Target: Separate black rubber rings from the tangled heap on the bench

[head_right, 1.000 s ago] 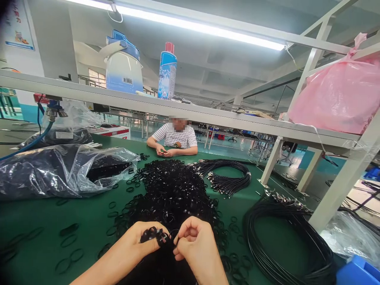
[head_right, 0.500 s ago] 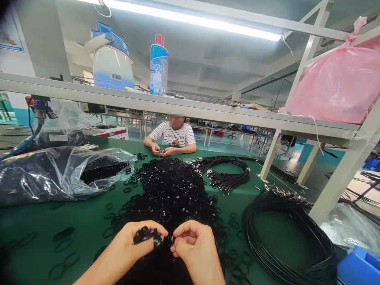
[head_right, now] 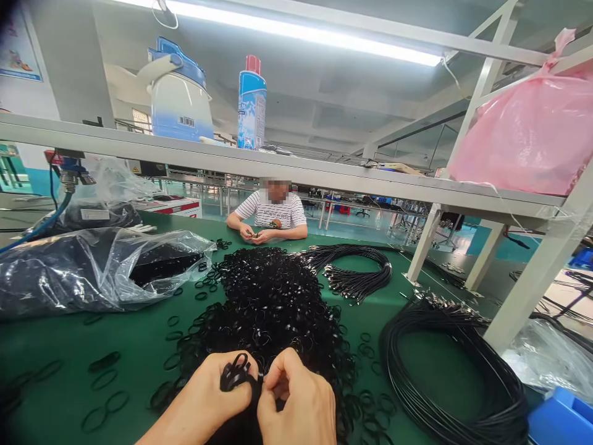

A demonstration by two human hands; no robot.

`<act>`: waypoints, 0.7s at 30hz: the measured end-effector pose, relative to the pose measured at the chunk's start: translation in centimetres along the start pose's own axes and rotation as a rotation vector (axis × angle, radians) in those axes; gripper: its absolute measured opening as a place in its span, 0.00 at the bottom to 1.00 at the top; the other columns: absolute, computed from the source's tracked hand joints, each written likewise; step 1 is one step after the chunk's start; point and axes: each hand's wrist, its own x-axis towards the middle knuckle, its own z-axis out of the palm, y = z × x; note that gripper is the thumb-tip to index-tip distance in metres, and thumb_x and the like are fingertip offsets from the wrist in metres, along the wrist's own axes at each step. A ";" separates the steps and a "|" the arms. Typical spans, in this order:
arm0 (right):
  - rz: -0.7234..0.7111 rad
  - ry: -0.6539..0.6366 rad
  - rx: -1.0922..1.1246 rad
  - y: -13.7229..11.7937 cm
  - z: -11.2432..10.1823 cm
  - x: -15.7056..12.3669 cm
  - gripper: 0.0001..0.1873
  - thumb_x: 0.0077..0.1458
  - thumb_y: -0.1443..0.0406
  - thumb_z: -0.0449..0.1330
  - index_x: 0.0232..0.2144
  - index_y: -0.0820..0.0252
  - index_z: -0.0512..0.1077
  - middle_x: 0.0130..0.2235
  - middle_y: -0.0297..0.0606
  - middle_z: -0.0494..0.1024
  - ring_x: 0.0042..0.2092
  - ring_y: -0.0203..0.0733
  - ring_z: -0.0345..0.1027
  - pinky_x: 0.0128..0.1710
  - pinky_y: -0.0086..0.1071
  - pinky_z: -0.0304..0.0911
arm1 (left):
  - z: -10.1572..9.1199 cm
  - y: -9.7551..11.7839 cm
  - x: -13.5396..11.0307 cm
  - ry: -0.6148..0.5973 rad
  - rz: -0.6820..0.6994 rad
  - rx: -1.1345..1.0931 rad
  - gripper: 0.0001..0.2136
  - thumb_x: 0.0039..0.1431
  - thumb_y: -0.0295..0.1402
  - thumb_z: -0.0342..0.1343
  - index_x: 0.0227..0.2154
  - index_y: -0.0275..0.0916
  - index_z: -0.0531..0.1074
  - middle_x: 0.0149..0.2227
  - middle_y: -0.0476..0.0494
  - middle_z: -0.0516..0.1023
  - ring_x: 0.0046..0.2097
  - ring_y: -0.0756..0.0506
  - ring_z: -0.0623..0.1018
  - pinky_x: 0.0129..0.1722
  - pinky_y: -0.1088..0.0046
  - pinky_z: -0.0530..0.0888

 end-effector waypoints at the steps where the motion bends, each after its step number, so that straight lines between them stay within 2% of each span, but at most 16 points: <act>1: 0.012 0.024 -0.031 0.2 -0.2 0.1 0.09 0.41 0.72 0.56 0.19 0.54 0.60 0.19 0.27 0.69 0.22 0.36 0.66 0.25 0.27 0.59 | -0.1 0.1 0.0 0.002 -0.005 -0.017 0.03 0.40 0.25 0.47 0.17 0.37 0.63 0.18 0.56 0.57 0.24 0.52 0.57 0.23 0.77 0.55; 3: 0.047 0.043 -0.075 0.9 -0.9 0.5 0.08 0.43 0.71 0.56 0.20 0.54 0.61 0.20 0.28 0.69 0.23 0.37 0.66 0.26 0.28 0.60 | -0.4 0.2 0.0 -0.001 -0.057 -0.083 0.02 0.41 0.26 0.48 0.18 0.38 0.62 0.18 0.57 0.55 0.23 0.53 0.55 0.21 0.78 0.54; 5: 0.070 -0.001 -0.120 1.8 -1.7 1.0 0.06 0.47 0.69 0.55 0.23 0.53 0.67 0.22 0.30 0.73 0.25 0.40 0.69 0.27 0.30 0.60 | -0.6 0.2 0.1 -0.016 -0.126 -0.176 0.02 0.43 0.29 0.50 0.19 0.39 0.62 0.17 0.58 0.54 0.22 0.53 0.54 0.19 0.78 0.52; 7: 0.037 -0.040 -0.165 2.5 -2.2 1.3 0.07 0.52 0.66 0.55 0.28 0.51 0.72 0.29 0.33 0.78 0.32 0.45 0.72 0.32 0.32 0.61 | -0.7 0.1 0.1 -0.050 -0.157 -0.260 0.04 0.46 0.32 0.52 0.21 0.38 0.64 0.17 0.58 0.54 0.21 0.54 0.53 0.18 0.78 0.51; 10: -0.065 -0.050 -0.144 2.6 -2.4 1.2 0.11 0.58 0.61 0.52 0.31 0.51 0.74 0.39 0.36 0.78 0.40 0.46 0.72 0.38 0.33 0.61 | -0.5 -0.3 0.2 -0.105 -0.149 -0.305 0.08 0.47 0.36 0.56 0.24 0.36 0.70 0.17 0.57 0.56 0.21 0.54 0.55 0.18 0.79 0.53; 13: -0.140 -0.101 -0.046 1.7 -2.1 0.7 0.12 0.60 0.62 0.49 0.33 0.52 0.73 0.37 0.36 0.74 0.37 0.41 0.70 0.37 0.30 0.62 | -0.2 -0.8 0.4 -0.146 -0.135 -0.319 0.12 0.46 0.40 0.59 0.25 0.35 0.72 0.17 0.56 0.57 0.21 0.54 0.56 0.18 0.79 0.54; 15: -0.157 -0.157 0.000 1.1 -1.8 0.5 0.08 0.58 0.63 0.53 0.34 0.53 0.72 0.36 0.34 0.73 0.36 0.39 0.69 0.34 0.28 0.62 | -0.2 -1.1 0.5 -0.165 -0.108 -0.338 0.13 0.45 0.41 0.61 0.25 0.35 0.73 0.17 0.56 0.57 0.21 0.54 0.56 0.19 0.79 0.54; 17: -0.145 -0.198 0.019 0.9 -1.6 0.4 0.04 0.54 0.66 0.57 0.31 0.54 0.72 0.35 0.32 0.73 0.35 0.38 0.69 0.32 0.27 0.62 | -0.2 -1.3 0.6 -0.166 -0.096 -0.347 0.14 0.44 0.42 0.63 0.25 0.34 0.74 0.17 0.56 0.58 0.21 0.54 0.56 0.19 0.79 0.53; 21: -0.071 -0.141 -0.049 1.6 -1.7 0.7 0.08 0.55 0.69 0.54 0.24 0.56 0.67 0.33 0.33 0.73 0.34 0.39 0.68 0.32 0.29 0.61 | -0.3 -1.2 0.5 -0.124 -0.131 -0.364 0.16 0.43 0.44 0.63 0.28 0.34 0.76 0.19 0.54 0.63 0.22 0.54 0.58 0.21 0.79 0.53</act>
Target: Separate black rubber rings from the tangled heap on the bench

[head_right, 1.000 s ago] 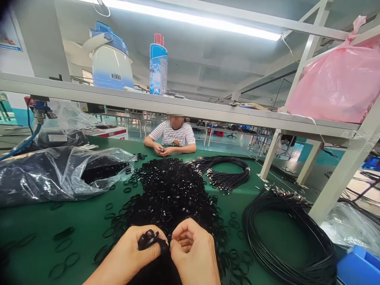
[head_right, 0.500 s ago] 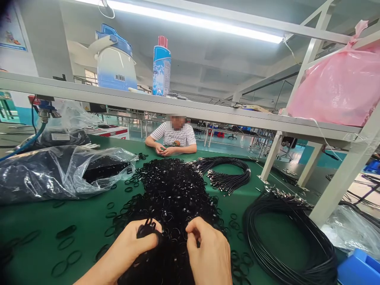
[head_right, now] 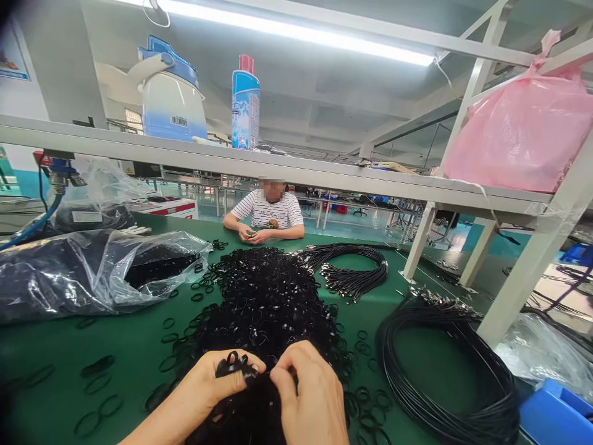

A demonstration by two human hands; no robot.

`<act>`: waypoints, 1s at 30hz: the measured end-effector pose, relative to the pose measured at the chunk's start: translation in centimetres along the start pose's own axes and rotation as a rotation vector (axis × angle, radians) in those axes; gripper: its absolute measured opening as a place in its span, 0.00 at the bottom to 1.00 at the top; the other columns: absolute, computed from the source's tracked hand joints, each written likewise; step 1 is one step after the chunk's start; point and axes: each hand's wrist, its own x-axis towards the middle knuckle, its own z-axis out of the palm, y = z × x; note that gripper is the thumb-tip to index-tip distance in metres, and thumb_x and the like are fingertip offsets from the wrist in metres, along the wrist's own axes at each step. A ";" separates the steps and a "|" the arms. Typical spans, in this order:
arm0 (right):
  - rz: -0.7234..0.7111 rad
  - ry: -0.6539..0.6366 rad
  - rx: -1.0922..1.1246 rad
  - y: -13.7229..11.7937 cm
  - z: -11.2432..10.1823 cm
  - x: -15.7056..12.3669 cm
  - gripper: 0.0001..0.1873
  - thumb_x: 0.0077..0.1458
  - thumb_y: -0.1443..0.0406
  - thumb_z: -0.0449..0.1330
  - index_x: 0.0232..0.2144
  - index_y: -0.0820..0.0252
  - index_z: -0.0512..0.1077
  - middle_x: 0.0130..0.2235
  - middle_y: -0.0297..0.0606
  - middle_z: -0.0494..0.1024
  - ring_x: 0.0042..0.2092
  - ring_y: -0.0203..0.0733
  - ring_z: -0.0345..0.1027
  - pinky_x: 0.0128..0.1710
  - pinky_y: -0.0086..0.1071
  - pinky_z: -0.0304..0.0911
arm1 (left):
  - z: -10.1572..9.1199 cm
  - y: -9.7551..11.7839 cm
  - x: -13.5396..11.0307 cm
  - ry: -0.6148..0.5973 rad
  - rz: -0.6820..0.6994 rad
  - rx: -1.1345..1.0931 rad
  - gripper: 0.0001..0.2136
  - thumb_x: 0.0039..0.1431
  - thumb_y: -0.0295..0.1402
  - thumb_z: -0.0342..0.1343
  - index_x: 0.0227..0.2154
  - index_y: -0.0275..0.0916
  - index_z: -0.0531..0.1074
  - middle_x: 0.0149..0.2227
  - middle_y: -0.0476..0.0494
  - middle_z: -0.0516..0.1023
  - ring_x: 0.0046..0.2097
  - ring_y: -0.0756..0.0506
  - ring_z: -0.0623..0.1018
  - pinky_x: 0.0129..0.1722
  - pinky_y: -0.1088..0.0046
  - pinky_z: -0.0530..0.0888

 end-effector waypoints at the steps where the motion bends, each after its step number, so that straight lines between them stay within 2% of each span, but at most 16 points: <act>1: -0.002 0.031 -0.026 0.2 -0.1 0.0 0.08 0.56 0.68 0.53 0.25 0.56 0.67 0.36 0.34 0.73 0.37 0.41 0.68 0.35 0.31 0.62 | 0.0 0.0 0.0 0.018 0.001 -0.005 0.16 0.43 0.44 0.63 0.30 0.35 0.77 0.21 0.53 0.66 0.23 0.53 0.59 0.21 0.79 0.54; 4: -0.077 0.114 -0.065 0.4 0.0 -0.1 0.07 0.57 0.65 0.53 0.29 0.54 0.70 0.49 0.38 0.68 0.53 0.50 0.59 0.49 0.41 0.58 | -0.2 -0.1 0.0 0.026 0.016 -0.013 0.17 0.45 0.44 0.62 0.33 0.36 0.77 0.25 0.49 0.71 0.26 0.51 0.63 0.24 0.78 0.57; 6: -0.088 0.118 -0.032 0.1 0.4 -0.3 0.06 0.56 0.63 0.54 0.30 0.52 0.72 0.52 0.38 0.65 0.56 0.53 0.54 0.52 0.45 0.55 | -0.2 -0.2 0.1 0.006 0.028 -0.017 0.17 0.44 0.44 0.63 0.33 0.36 0.77 0.24 0.50 0.70 0.26 0.52 0.62 0.23 0.78 0.57; 11: -0.008 0.032 0.120 -0.4 1.0 -0.2 0.06 0.53 0.68 0.55 0.25 0.56 0.69 0.44 0.37 0.69 0.50 0.47 0.61 0.48 0.39 0.58 | 0.0 -0.4 0.2 0.022 0.020 0.012 0.14 0.44 0.42 0.63 0.28 0.36 0.74 0.18 0.57 0.60 0.21 0.54 0.56 0.18 0.80 0.54; 15: 0.079 0.037 0.218 0.6 0.3 0.2 0.07 0.54 0.64 0.54 0.25 0.56 0.68 0.45 0.36 0.68 0.45 0.44 0.63 0.43 0.34 0.60 | 0.0 -0.2 0.3 0.018 0.031 0.023 0.13 0.44 0.41 0.62 0.26 0.35 0.74 0.21 0.51 0.69 0.22 0.53 0.61 0.18 0.80 0.55; 17: 0.110 0.090 0.249 1.1 -0.2 0.3 0.11 0.57 0.60 0.52 0.25 0.56 0.67 0.46 0.36 0.67 0.45 0.43 0.64 0.42 0.32 0.60 | -0.1 0.0 0.2 0.051 0.016 0.025 0.13 0.44 0.42 0.62 0.27 0.35 0.75 0.20 0.52 0.67 0.21 0.54 0.59 0.18 0.80 0.54; 20: 0.076 0.096 0.239 1.2 -0.4 0.3 0.12 0.58 0.59 0.50 0.27 0.56 0.66 0.46 0.36 0.68 0.46 0.42 0.64 0.42 0.30 0.60 | -0.2 0.2 0.1 0.102 -0.012 0.034 0.15 0.44 0.43 0.62 0.29 0.36 0.77 0.18 0.55 0.63 0.21 0.54 0.57 0.19 0.80 0.53; 22: 0.006 0.034 0.227 0.7 -0.1 0.2 0.06 0.56 0.62 0.53 0.32 0.55 0.68 0.47 0.36 0.69 0.47 0.41 0.64 0.41 0.29 0.61 | -0.1 0.0 0.1 0.085 0.018 0.057 0.15 0.44 0.43 0.62 0.30 0.36 0.78 0.19 0.53 0.66 0.22 0.53 0.58 0.20 0.79 0.54; 24: -0.059 -0.040 0.226 0.2 0.4 0.2 0.05 0.53 0.66 0.55 0.34 0.54 0.69 0.43 0.34 0.72 0.44 0.40 0.67 0.39 0.27 0.61 | 0.0 -0.3 0.1 0.046 0.060 0.082 0.15 0.45 0.44 0.62 0.28 0.35 0.77 0.21 0.52 0.68 0.23 0.53 0.60 0.21 0.79 0.55; 26: -0.051 -0.069 0.238 -0.2 0.6 0.1 0.04 0.53 0.68 0.55 0.30 0.56 0.70 0.34 0.32 0.75 0.36 0.38 0.68 0.35 0.26 0.60 | 0.0 -0.6 0.2 0.030 0.074 0.112 0.16 0.45 0.45 0.61 0.25 0.33 0.76 0.20 0.51 0.68 0.22 0.53 0.60 0.20 0.78 0.55; 28: 0.008 -0.031 0.259 -0.2 0.5 0.1 0.07 0.55 0.67 0.53 0.26 0.57 0.68 0.27 0.30 0.72 0.31 0.36 0.67 0.32 0.26 0.59 | 0.0 -0.7 0.4 0.050 0.055 0.149 0.18 0.45 0.47 0.61 0.24 0.33 0.75 0.20 0.51 0.68 0.21 0.53 0.60 0.18 0.79 0.55; 30: 0.049 0.011 0.257 -0.2 0.4 0.2 0.09 0.57 0.64 0.51 0.27 0.57 0.67 0.27 0.31 0.71 0.31 0.37 0.65 0.32 0.26 0.59 | 0.0 -0.8 0.5 0.068 0.032 0.181 0.19 0.44 0.48 0.60 0.25 0.32 0.75 0.20 0.50 0.69 0.20 0.54 0.59 0.17 0.79 0.55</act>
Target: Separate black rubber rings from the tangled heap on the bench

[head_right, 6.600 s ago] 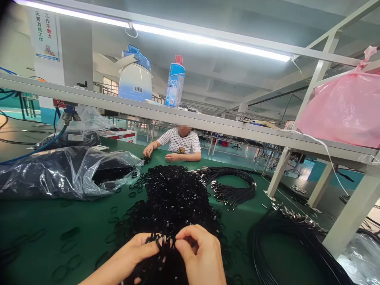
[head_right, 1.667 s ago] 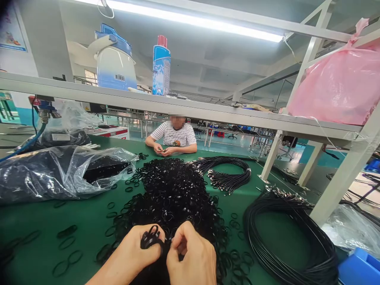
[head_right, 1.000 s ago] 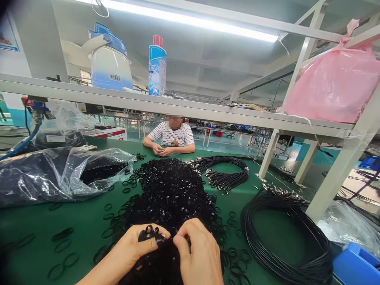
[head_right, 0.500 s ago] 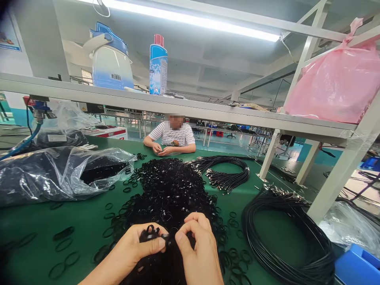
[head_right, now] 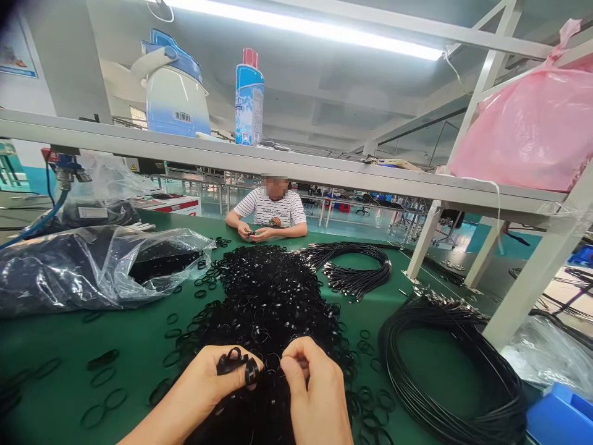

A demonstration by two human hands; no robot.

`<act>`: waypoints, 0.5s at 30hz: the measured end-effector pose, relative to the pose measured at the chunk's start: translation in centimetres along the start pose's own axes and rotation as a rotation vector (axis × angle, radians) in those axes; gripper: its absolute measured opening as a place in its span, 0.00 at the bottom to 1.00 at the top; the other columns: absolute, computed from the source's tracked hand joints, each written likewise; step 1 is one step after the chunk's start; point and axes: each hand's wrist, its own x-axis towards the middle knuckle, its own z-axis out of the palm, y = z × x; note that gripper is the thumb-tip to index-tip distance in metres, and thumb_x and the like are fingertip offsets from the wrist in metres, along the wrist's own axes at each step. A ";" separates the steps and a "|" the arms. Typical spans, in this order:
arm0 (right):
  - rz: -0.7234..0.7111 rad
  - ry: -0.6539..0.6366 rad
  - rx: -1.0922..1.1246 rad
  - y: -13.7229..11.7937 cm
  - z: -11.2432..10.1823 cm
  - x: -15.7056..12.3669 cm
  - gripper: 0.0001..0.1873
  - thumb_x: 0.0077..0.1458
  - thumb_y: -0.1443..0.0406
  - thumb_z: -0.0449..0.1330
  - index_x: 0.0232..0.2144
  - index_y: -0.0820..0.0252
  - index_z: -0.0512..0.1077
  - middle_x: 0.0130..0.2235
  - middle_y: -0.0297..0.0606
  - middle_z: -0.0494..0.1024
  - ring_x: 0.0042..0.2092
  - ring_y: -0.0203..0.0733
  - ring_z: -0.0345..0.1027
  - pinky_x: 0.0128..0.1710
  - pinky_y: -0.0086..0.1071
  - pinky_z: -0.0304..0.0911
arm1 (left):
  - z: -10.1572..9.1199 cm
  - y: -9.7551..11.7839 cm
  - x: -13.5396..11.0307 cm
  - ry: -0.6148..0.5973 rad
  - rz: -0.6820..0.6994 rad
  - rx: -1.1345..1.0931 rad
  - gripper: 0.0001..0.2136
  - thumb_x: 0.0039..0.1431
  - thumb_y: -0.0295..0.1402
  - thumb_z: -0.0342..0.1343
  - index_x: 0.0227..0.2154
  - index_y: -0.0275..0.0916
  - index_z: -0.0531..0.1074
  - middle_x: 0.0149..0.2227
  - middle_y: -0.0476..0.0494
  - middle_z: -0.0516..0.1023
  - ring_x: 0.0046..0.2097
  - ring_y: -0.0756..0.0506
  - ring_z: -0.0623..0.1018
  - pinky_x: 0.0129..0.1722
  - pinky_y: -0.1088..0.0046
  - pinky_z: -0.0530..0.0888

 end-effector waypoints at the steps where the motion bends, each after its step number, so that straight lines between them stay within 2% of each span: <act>1: -0.005 -0.013 -0.017 0.0 0.0 0.0 0.09 0.58 0.63 0.50 0.27 0.57 0.67 0.28 0.31 0.71 0.31 0.37 0.65 0.31 0.27 0.58 | 0.0 0.0 0.1 0.001 0.000 0.008 0.19 0.44 0.48 0.60 0.25 0.32 0.76 0.20 0.50 0.69 0.20 0.54 0.59 0.17 0.79 0.55; 5: -0.017 -0.108 -0.079 0.2 0.1 0.0 0.07 0.53 0.67 0.53 0.25 0.58 0.68 0.29 0.32 0.70 0.31 0.37 0.64 0.29 0.27 0.56 | 0.0 -0.2 0.1 0.000 0.036 0.022 0.19 0.44 0.48 0.60 0.21 0.33 0.75 0.18 0.51 0.68 0.20 0.53 0.60 0.17 0.79 0.56; 11: 0.083 0.051 0.012 1.0 -0.6 0.0 0.11 0.58 0.59 0.49 0.26 0.57 0.64 0.26 0.30 0.65 0.28 0.37 0.59 0.28 0.28 0.56 | -0.2 0.7 -0.4 0.000 0.040 -0.001 0.16 0.47 0.45 0.59 0.25 0.33 0.76 0.21 0.49 0.72 0.21 0.53 0.60 0.18 0.79 0.55; 13: 0.057 0.019 0.023 0.7 -0.4 0.0 0.10 0.57 0.59 0.51 0.27 0.56 0.64 0.27 0.30 0.67 0.29 0.37 0.61 0.28 0.27 0.57 | -0.1 0.8 -0.5 -0.017 0.059 -0.019 0.16 0.48 0.44 0.59 0.26 0.32 0.76 0.21 0.48 0.72 0.21 0.53 0.60 0.19 0.79 0.55; 15: 0.026 -0.058 0.049 0.1 0.2 -0.1 0.04 0.53 0.63 0.54 0.29 0.57 0.66 0.28 0.31 0.71 0.30 0.37 0.64 0.28 0.27 0.58 | 0.0 0.7 -0.6 -0.008 0.070 -0.013 0.16 0.47 0.44 0.60 0.23 0.33 0.76 0.20 0.49 0.71 0.22 0.52 0.62 0.20 0.78 0.57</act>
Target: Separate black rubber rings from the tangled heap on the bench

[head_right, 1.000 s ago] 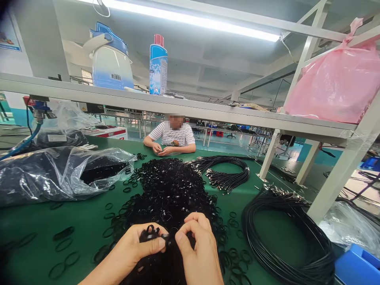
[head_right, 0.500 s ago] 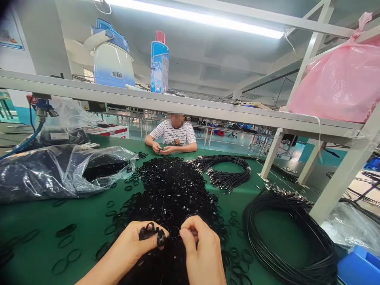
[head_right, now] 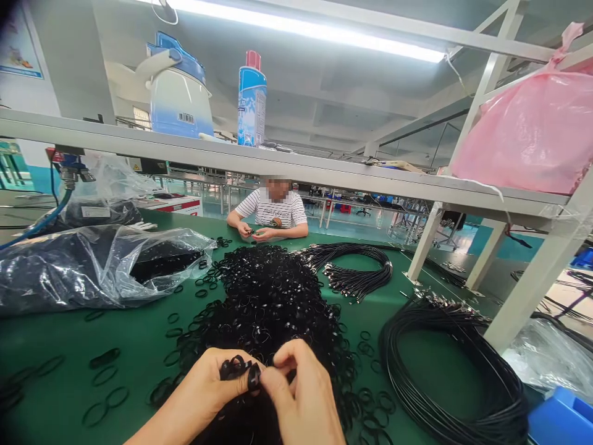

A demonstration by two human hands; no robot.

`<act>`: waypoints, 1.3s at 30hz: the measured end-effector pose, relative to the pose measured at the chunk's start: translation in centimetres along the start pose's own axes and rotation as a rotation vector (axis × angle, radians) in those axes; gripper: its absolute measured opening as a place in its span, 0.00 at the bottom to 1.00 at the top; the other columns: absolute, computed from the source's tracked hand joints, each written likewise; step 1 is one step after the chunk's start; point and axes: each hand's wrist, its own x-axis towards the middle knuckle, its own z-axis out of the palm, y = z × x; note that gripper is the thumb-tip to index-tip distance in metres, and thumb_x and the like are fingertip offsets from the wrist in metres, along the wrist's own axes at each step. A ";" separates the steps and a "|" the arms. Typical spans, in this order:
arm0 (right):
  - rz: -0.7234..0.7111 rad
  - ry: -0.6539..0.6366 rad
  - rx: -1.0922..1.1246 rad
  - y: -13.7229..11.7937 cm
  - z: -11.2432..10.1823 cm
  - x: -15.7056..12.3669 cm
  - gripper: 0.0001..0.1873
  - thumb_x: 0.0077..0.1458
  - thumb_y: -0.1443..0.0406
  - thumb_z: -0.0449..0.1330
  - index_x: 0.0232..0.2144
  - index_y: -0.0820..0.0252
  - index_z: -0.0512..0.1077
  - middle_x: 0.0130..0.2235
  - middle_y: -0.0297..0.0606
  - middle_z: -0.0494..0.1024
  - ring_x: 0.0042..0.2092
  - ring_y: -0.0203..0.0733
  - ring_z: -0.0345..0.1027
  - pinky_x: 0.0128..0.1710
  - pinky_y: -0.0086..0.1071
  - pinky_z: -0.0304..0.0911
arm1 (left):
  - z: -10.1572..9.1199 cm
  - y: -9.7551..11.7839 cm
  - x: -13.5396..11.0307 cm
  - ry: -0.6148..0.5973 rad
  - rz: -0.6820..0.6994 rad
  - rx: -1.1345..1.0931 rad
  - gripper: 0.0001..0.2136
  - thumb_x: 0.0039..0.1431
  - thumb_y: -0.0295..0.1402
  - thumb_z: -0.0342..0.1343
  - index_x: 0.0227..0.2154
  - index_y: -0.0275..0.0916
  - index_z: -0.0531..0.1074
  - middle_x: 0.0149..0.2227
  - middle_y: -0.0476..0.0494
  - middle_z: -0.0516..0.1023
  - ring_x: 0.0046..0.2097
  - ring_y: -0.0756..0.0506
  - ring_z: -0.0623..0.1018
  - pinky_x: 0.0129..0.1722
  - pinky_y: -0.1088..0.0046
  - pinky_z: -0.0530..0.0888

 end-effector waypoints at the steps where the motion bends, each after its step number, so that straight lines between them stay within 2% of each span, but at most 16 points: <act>1: -0.008 -0.032 0.013 -0.2 0.3 0.0 0.02 0.52 0.66 0.55 0.30 0.58 0.67 0.29 0.32 0.72 0.30 0.37 0.65 0.29 0.27 0.59 | 0.0 -0.1 0.0 0.010 0.006 0.006 0.15 0.47 0.43 0.60 0.22 0.33 0.75 0.20 0.50 0.71 0.23 0.52 0.62 0.21 0.78 0.59; 3: -0.022 -0.031 0.032 -0.5 0.8 0.0 0.02 0.50 0.68 0.56 0.29 0.59 0.68 0.28 0.33 0.74 0.29 0.37 0.66 0.29 0.27 0.60 | 0.0 -0.3 0.1 0.019 0.020 0.027 0.14 0.47 0.42 0.60 0.21 0.34 0.75 0.20 0.50 0.71 0.24 0.51 0.64 0.24 0.77 0.61; 8: -0.033 0.159 0.076 0.3 0.5 0.1 0.04 0.52 0.64 0.57 0.29 0.58 0.68 0.28 0.33 0.73 0.31 0.39 0.67 0.31 0.28 0.62 | -0.1 0.4 -0.2 0.009 -0.021 0.058 0.18 0.50 0.47 0.56 0.30 0.35 0.76 0.25 0.48 0.74 0.24 0.51 0.65 0.20 0.78 0.60; 11: -0.037 0.179 0.116 0.6 0.5 0.1 0.05 0.51 0.64 0.58 0.32 0.58 0.69 0.28 0.33 0.74 0.31 0.39 0.68 0.31 0.29 0.62 | 0.1 1.1 -0.6 -0.036 -0.037 -0.006 0.20 0.50 0.50 0.56 0.27 0.34 0.74 0.22 0.51 0.69 0.22 0.53 0.61 0.19 0.79 0.59; 14: -0.030 0.146 0.191 0.6 0.5 0.1 0.05 0.50 0.64 0.59 0.31 0.58 0.69 0.28 0.33 0.74 0.31 0.39 0.69 0.33 0.30 0.63 | 0.3 1.2 -0.7 -0.035 -0.025 -0.018 0.19 0.48 0.50 0.58 0.22 0.35 0.70 0.19 0.56 0.61 0.21 0.54 0.58 0.18 0.80 0.57; 18: 0.049 0.093 0.466 0.6 -0.2 0.4 0.09 0.50 0.61 0.62 0.29 0.58 0.66 0.29 0.31 0.71 0.32 0.40 0.72 0.33 0.30 0.64 | 0.2 0.8 -0.4 0.030 -0.049 -0.050 0.20 0.47 0.52 0.56 0.21 0.38 0.65 0.18 0.58 0.53 0.21 0.54 0.54 0.18 0.79 0.55; 20: 0.059 0.061 0.569 0.5 -0.6 0.5 0.11 0.50 0.59 0.63 0.30 0.59 0.65 0.29 0.31 0.70 0.32 0.40 0.73 0.31 0.29 0.64 | 0.2 0.5 -0.2 0.016 -0.055 -0.054 0.21 0.48 0.53 0.55 0.22 0.37 0.67 0.19 0.58 0.54 0.21 0.53 0.55 0.18 0.79 0.54; 23: 0.042 -0.041 0.609 0.3 -0.7 0.6 0.12 0.49 0.60 0.64 0.30 0.60 0.66 0.28 0.32 0.71 0.31 0.39 0.72 0.32 0.30 0.64 | 0.5 0.4 -0.3 -0.039 0.002 -0.040 0.22 0.47 0.54 0.55 0.26 0.35 0.72 0.21 0.54 0.61 0.23 0.52 0.59 0.19 0.79 0.56; 26: 0.046 -0.020 0.566 0.5 -0.6 0.7 0.11 0.49 0.60 0.64 0.28 0.60 0.66 0.27 0.31 0.70 0.30 0.37 0.69 0.33 0.30 0.63 | 0.5 0.6 -0.5 -0.033 0.000 -0.021 0.23 0.47 0.55 0.55 0.25 0.36 0.71 0.20 0.55 0.59 0.22 0.53 0.57 0.18 0.79 0.56; 29: 0.047 0.170 0.413 1.0 -1.1 0.7 0.09 0.51 0.61 0.61 0.27 0.58 0.65 0.26 0.29 0.68 0.29 0.35 0.67 0.33 0.29 0.62 | -0.2 1.1 -0.4 0.032 -0.048 -0.037 0.22 0.47 0.55 0.54 0.23 0.38 0.66 0.19 0.57 0.54 0.21 0.54 0.55 0.18 0.80 0.55; 31: 0.048 0.239 0.303 1.4 -1.5 0.7 0.08 0.53 0.60 0.59 0.28 0.58 0.65 0.27 0.29 0.68 0.30 0.36 0.66 0.33 0.29 0.61 | -0.7 1.4 -0.2 0.065 -0.061 -0.057 0.22 0.47 0.55 0.54 0.23 0.38 0.66 0.19 0.58 0.54 0.22 0.54 0.55 0.18 0.80 0.56; 34: 0.041 0.172 0.189 1.3 -1.8 0.6 0.08 0.55 0.58 0.56 0.33 0.57 0.68 0.31 0.32 0.72 0.33 0.39 0.69 0.36 0.31 0.63 | -1.1 1.5 -0.2 0.014 -0.080 -0.053 0.23 0.46 0.55 0.55 0.25 0.36 0.69 0.19 0.56 0.61 0.21 0.54 0.57 0.18 0.80 0.56; 36: -0.011 0.119 0.105 0.7 -1.5 0.3 0.10 0.57 0.58 0.54 0.38 0.56 0.69 0.36 0.35 0.74 0.38 0.41 0.70 0.38 0.32 0.64 | -0.9 1.4 -0.4 -0.042 -0.131 -0.066 0.24 0.45 0.53 0.58 0.34 0.36 0.73 0.23 0.51 0.70 0.23 0.51 0.64 0.19 0.79 0.58; 38: -0.101 0.081 0.031 0.0 -0.9 0.0 0.11 0.59 0.60 0.52 0.41 0.54 0.70 0.41 0.37 0.74 0.41 0.41 0.69 0.39 0.30 0.64 | -0.7 1.1 -0.8 -0.058 -0.161 -0.109 0.26 0.43 0.49 0.62 0.44 0.39 0.72 0.31 0.47 0.75 0.31 0.47 0.71 0.24 0.77 0.64; 39: -0.152 0.063 0.007 -0.3 -0.5 -0.1 0.11 0.59 0.61 0.52 0.42 0.54 0.70 0.42 0.37 0.73 0.42 0.40 0.69 0.39 0.29 0.63 | -0.5 1.0 -1.0 -0.066 -0.148 -0.130 0.27 0.42 0.46 0.64 0.46 0.40 0.71 0.35 0.46 0.77 0.36 0.45 0.72 0.28 0.75 0.66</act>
